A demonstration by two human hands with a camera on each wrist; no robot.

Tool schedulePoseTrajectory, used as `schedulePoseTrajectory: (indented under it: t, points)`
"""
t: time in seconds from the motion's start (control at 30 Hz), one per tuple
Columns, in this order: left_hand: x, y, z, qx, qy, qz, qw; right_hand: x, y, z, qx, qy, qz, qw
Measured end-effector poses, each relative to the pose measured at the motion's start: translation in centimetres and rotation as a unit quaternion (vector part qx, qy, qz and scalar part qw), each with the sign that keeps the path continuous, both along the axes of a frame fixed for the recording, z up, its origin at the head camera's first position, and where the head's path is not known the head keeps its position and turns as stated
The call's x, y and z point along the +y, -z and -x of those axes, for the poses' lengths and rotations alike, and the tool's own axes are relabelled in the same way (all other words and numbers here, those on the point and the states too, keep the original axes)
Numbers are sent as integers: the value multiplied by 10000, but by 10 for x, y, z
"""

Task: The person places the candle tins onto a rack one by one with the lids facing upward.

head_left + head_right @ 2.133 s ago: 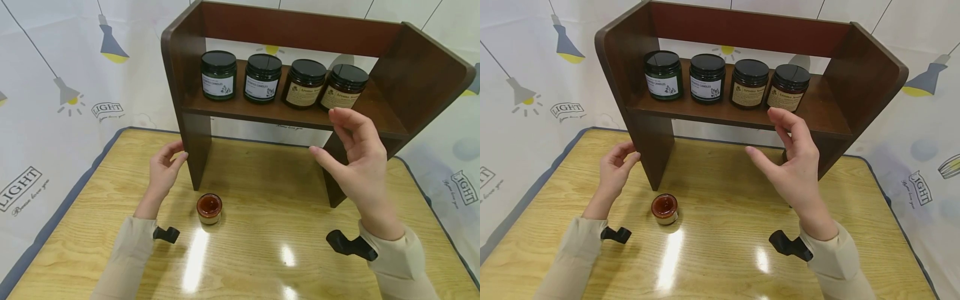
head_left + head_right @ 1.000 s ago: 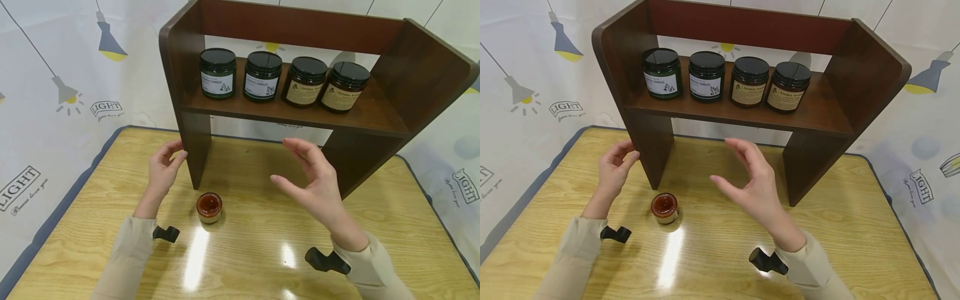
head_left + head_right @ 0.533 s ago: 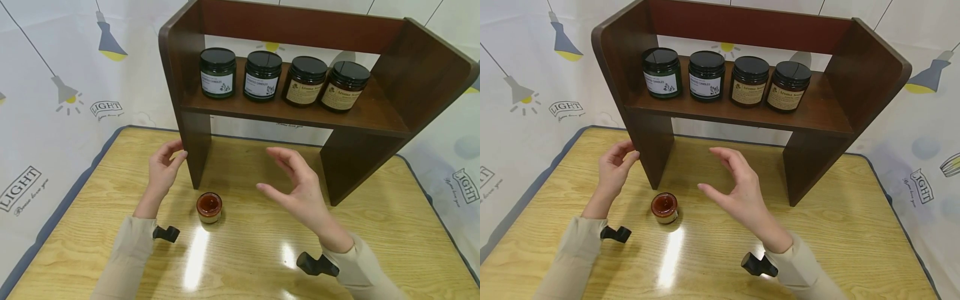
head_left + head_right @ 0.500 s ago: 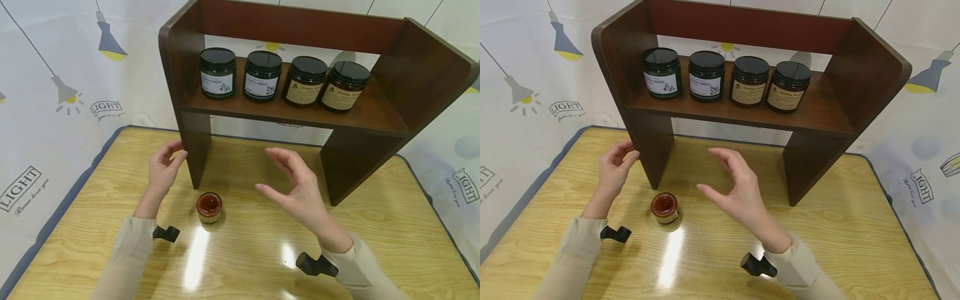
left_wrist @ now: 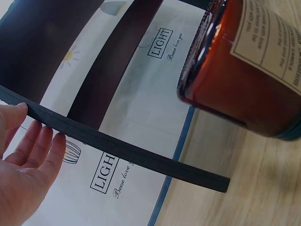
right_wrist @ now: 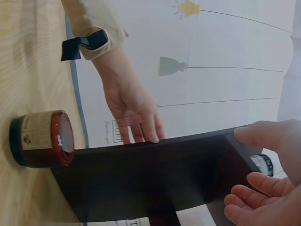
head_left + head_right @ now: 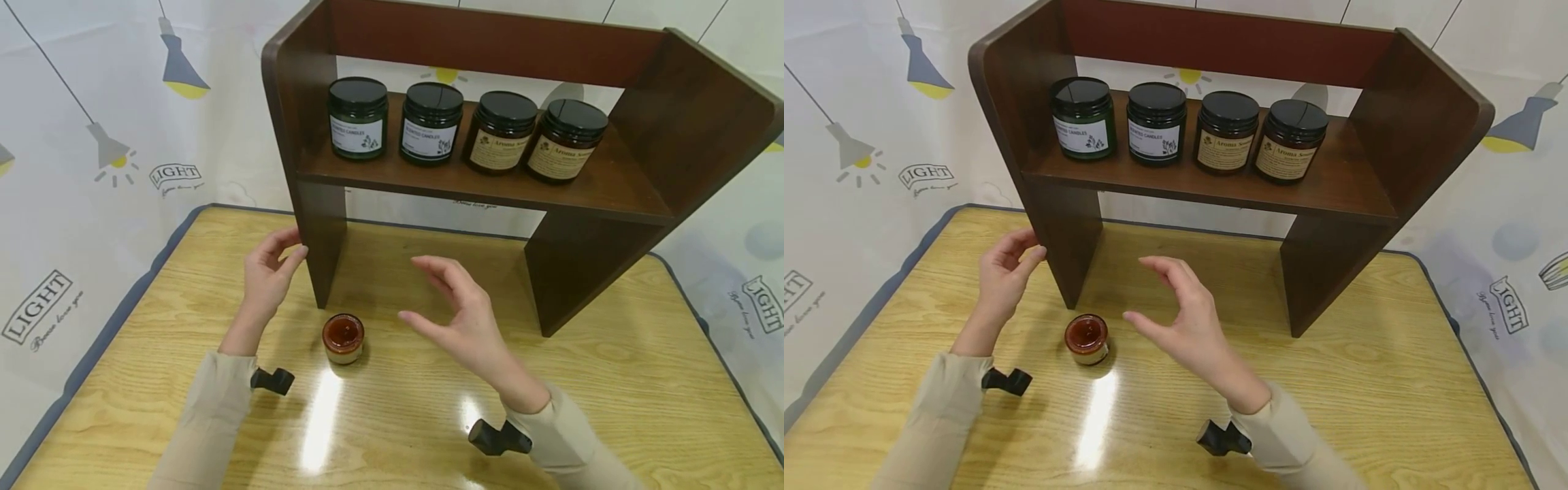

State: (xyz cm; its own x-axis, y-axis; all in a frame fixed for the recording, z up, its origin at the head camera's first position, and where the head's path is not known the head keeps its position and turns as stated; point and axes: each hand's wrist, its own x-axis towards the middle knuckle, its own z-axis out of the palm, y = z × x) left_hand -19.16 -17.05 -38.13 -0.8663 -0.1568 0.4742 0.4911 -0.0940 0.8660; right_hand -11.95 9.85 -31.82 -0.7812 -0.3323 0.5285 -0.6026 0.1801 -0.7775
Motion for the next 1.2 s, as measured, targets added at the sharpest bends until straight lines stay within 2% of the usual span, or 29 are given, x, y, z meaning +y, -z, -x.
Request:
schedulePoseTrajectory:
  t: [0.43,1.2]
  points:
    - [-1,0,1,41,-2,16,10000,-13,21,5,-226,54,-268,9994]
    - [0,1,0,76,56,-14,10000,-32,63,9,-817,-151,-630,9945]
